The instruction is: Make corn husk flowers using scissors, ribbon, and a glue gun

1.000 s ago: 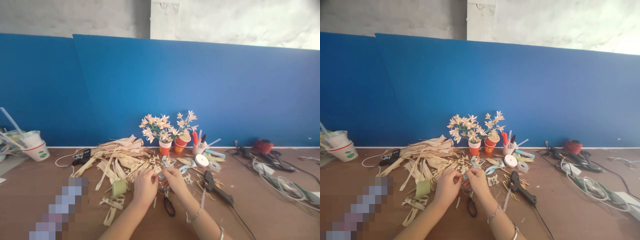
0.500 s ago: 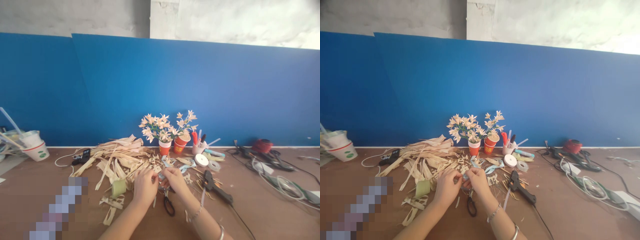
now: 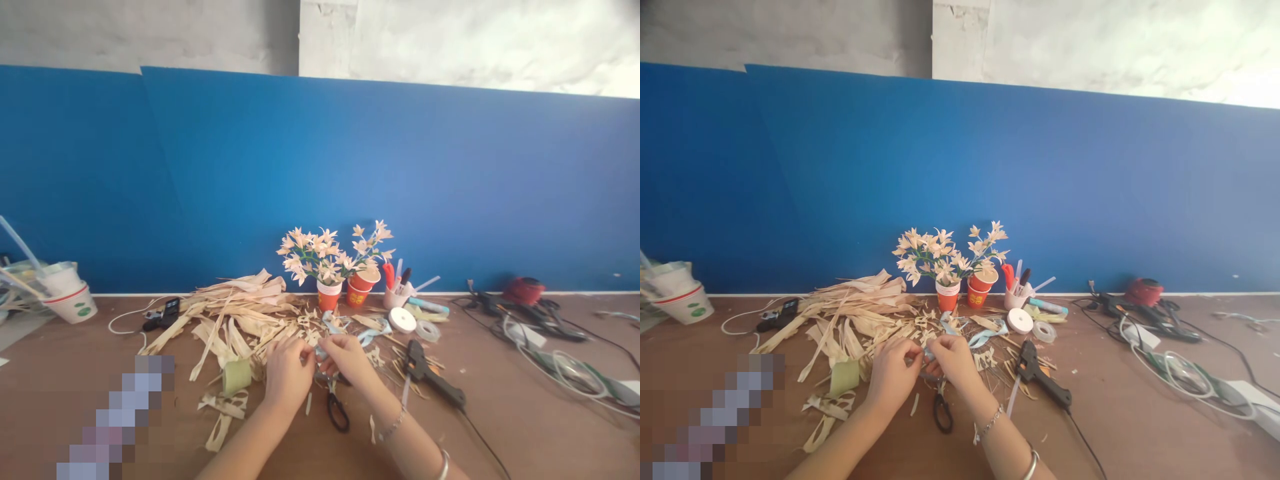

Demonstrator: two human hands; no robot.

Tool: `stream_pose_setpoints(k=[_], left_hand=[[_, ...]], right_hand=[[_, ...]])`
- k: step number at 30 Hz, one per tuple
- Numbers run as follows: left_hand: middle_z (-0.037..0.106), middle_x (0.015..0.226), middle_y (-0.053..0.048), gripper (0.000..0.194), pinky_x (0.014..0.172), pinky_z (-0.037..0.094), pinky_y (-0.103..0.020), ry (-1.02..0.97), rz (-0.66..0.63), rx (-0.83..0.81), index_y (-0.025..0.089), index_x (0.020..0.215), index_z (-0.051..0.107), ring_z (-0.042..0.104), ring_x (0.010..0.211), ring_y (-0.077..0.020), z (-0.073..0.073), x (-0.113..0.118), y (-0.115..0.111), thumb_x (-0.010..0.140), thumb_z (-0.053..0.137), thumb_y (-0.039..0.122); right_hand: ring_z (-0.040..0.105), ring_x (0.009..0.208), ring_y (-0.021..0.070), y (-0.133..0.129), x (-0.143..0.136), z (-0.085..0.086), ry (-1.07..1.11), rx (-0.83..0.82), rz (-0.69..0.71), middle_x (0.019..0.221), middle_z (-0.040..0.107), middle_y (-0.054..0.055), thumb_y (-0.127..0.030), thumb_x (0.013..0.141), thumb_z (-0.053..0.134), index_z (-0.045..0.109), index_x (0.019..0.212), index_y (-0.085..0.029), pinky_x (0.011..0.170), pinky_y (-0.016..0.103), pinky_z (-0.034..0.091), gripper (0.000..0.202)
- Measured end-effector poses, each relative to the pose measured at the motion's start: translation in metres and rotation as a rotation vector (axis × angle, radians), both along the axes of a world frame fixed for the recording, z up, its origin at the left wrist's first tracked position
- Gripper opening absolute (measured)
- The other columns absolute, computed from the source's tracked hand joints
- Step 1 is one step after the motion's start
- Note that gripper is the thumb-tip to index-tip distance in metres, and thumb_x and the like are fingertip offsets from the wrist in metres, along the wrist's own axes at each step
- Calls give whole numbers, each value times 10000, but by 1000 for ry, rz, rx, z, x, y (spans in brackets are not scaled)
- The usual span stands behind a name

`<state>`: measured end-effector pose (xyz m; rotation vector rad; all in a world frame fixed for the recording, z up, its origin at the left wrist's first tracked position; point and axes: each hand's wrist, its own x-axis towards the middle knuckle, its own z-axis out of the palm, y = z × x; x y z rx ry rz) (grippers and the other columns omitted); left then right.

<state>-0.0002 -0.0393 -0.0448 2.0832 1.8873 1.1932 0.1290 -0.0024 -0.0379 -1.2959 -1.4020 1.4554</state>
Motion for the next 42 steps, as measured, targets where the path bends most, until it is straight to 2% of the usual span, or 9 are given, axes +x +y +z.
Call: stream_pose_setpoints(k=[12, 15, 20, 28, 32, 35, 38, 42], left_hand=[[638, 652, -6, 108, 742, 361, -344, -58, -14, -40, 201, 633, 608, 574, 711, -196, 0, 1, -1, 693, 559, 126], [668, 682, -19, 93, 736, 393, -338, -164, -60, -128, 198, 692, 654, 594, 707, -197, -4, 0, 3, 685, 571, 157], [708, 762, -51, 179, 703, 444, -300, -432, -192, -285, 169, 788, 696, 619, 734, -199, -10, -3, 11, 692, 548, 200], [635, 583, -8, 190, 554, 390, -237, -716, -319, -438, 137, 648, 668, 542, 566, -145, -9, -3, 14, 690, 564, 291], [592, 534, 12, 192, 519, 354, -222, -869, -297, -506, 133, 629, 648, 495, 515, -116, -10, -3, 15, 655, 600, 317], [583, 532, 15, 200, 518, 345, -216, -949, -262, -520, 131, 635, 645, 485, 510, -105, -9, -4, 15, 638, 621, 330], [581, 523, 17, 208, 509, 339, -212, -985, -228, -524, 132, 632, 645, 476, 494, -99, -6, -4, 14, 618, 642, 340], [575, 520, 22, 217, 507, 335, -216, -984, -200, -519, 142, 625, 640, 470, 488, -101, -1, -2, 12, 603, 647, 358]], right_hand=[[554, 400, 102, 0, 1, 0, -32, 34, -34, 458, 574, -36, -305, 673, 539, 522, 582, -161, 410, 188, 414, 171], [552, 393, 104, 3, 3, -1, -56, 6, -32, 460, 581, -31, -285, 691, 514, 533, 598, -159, 396, 187, 405, 157], [569, 414, 107, 8, 8, -6, -79, 37, -6, 498, 600, -31, -294, 715, 522, 538, 638, -171, 405, 189, 416, 146], [541, 403, 95, 7, 10, -1, -95, 112, 77, 474, 552, -52, -304, 712, 547, 527, 604, -176, 404, 185, 421, 168], [546, 406, 95, 6, 11, 2, -91, 102, 104, 486, 574, -39, -326, 726, 539, 549, 602, -168, 403, 182, 411, 201], [550, 414, 98, 7, 13, 5, -84, 59, 83, 473, 575, -39, -295, 712, 553, 567, 646, -160, 419, 186, 418, 151], [559, 435, 107, 9, 16, 7, -77, 44, 61, 469, 579, -43, -247, 669, 592, 575, 674, -155, 452, 202, 440, 94], [565, 459, 114, 11, 15, 4, -64, 68, 34, 487, 589, -41, -271, 659, 625, 583, 655, -163, 488, 218, 449, 115]])
